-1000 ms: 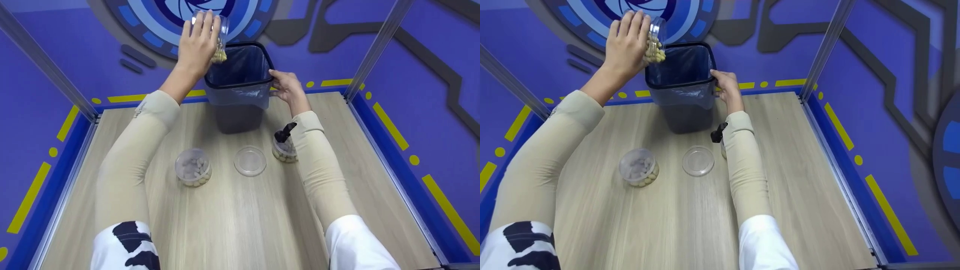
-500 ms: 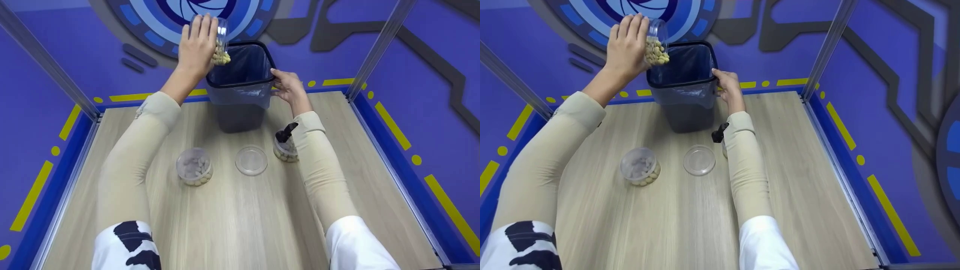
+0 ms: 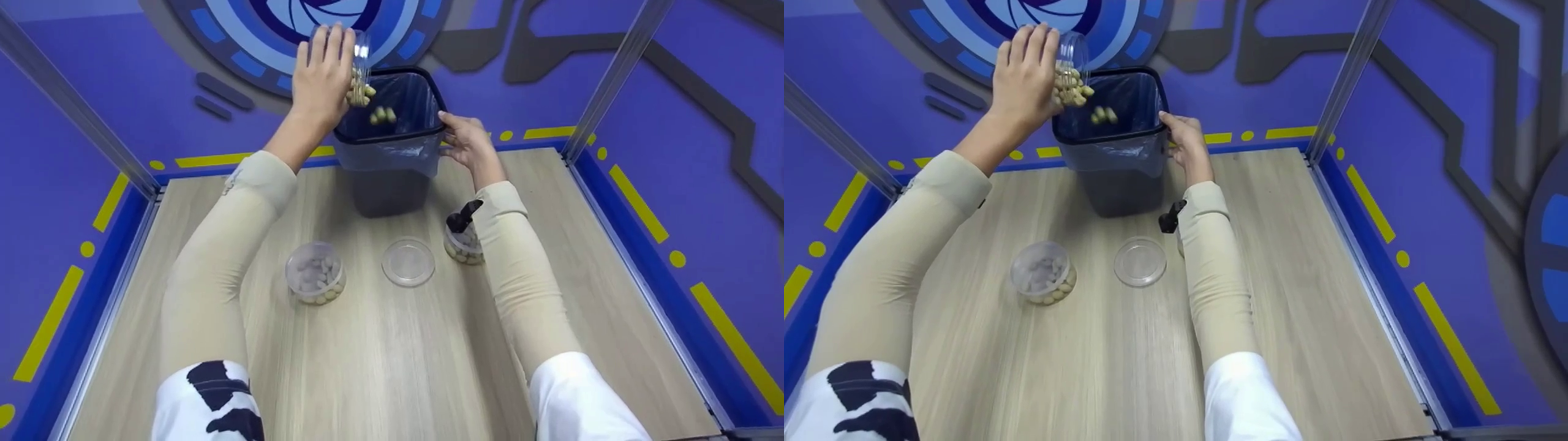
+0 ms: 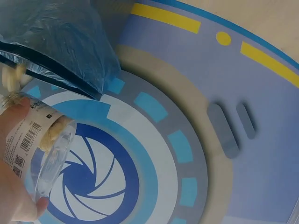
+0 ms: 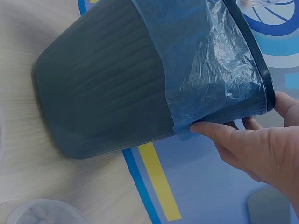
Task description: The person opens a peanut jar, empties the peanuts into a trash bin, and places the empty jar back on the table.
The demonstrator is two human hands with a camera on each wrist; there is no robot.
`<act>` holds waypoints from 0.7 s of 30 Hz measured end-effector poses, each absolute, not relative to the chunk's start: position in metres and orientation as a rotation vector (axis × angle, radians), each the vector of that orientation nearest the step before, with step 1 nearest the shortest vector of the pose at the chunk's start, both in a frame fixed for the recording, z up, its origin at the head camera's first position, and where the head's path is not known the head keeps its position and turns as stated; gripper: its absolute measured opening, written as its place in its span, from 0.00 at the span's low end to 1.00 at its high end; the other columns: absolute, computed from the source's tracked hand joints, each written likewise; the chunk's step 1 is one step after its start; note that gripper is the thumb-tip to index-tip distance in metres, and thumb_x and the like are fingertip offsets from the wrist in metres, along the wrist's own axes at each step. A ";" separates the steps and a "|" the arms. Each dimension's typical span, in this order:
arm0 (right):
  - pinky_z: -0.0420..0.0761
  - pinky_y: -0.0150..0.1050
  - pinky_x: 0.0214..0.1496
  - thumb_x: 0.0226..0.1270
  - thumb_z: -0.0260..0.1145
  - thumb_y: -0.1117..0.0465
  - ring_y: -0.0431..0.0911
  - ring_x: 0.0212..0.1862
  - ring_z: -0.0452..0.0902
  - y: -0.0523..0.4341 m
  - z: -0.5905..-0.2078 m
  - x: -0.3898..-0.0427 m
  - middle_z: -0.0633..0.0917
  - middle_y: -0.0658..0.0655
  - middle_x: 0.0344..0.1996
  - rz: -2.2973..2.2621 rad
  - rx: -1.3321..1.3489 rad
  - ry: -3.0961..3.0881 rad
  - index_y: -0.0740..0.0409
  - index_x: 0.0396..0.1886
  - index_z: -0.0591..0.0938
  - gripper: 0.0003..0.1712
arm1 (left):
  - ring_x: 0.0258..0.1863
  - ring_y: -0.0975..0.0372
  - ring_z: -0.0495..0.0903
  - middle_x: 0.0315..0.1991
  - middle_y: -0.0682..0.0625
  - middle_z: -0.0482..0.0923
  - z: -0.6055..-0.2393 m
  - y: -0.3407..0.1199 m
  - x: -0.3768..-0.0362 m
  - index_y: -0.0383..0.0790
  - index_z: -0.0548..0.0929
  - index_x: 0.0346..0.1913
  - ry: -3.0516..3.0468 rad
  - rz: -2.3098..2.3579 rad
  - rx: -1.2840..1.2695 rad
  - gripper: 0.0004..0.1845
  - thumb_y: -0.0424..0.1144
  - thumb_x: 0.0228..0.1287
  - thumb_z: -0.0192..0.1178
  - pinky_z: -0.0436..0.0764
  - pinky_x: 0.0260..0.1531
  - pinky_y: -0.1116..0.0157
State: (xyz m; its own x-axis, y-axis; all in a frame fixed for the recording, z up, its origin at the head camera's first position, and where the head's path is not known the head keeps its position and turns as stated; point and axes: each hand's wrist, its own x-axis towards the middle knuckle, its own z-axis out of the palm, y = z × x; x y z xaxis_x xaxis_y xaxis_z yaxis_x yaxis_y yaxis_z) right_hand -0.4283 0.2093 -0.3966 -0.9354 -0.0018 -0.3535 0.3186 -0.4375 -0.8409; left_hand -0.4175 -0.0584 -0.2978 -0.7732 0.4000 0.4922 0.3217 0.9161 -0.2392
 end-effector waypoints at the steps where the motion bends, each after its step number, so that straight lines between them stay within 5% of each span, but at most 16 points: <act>1: 0.69 0.55 0.72 0.76 0.62 0.61 0.52 0.63 0.75 0.209 -0.396 -0.428 0.72 0.64 0.70 -2.474 0.450 1.543 0.66 0.68 0.70 0.26 | 0.77 0.46 0.54 0.79 0.39 0.55 -0.298 -0.059 -0.418 0.38 0.52 0.80 -2.519 0.167 -0.513 0.47 0.36 0.64 0.67 0.57 0.76 0.47; 10: 0.68 0.56 0.73 0.76 0.61 0.61 0.53 0.66 0.73 0.209 -0.396 -0.427 0.73 0.64 0.70 -2.475 0.428 1.546 0.66 0.66 0.70 0.24 | 0.77 0.47 0.54 0.79 0.40 0.54 -0.298 -0.063 -0.418 0.39 0.52 0.80 -2.518 0.149 -0.513 0.52 0.40 0.60 0.73 0.57 0.76 0.48; 17: 0.73 0.53 0.63 0.77 0.60 0.60 0.52 0.62 0.75 0.210 -0.396 -0.426 0.72 0.65 0.71 -2.462 0.381 1.562 0.67 0.70 0.68 0.27 | 0.75 0.47 0.59 0.77 0.40 0.59 -0.303 -0.061 -0.417 0.39 0.58 0.78 -2.406 0.195 -0.507 0.46 0.35 0.59 0.70 0.63 0.73 0.48; 21: 0.72 0.55 0.67 0.77 0.60 0.60 0.52 0.61 0.76 0.209 -0.396 -0.426 0.72 0.65 0.71 -2.478 0.394 1.545 0.67 0.68 0.69 0.26 | 0.75 0.47 0.59 0.77 0.40 0.60 -0.299 -0.064 -0.418 0.38 0.58 0.78 -2.388 0.188 -0.547 0.47 0.35 0.57 0.71 0.63 0.72 0.48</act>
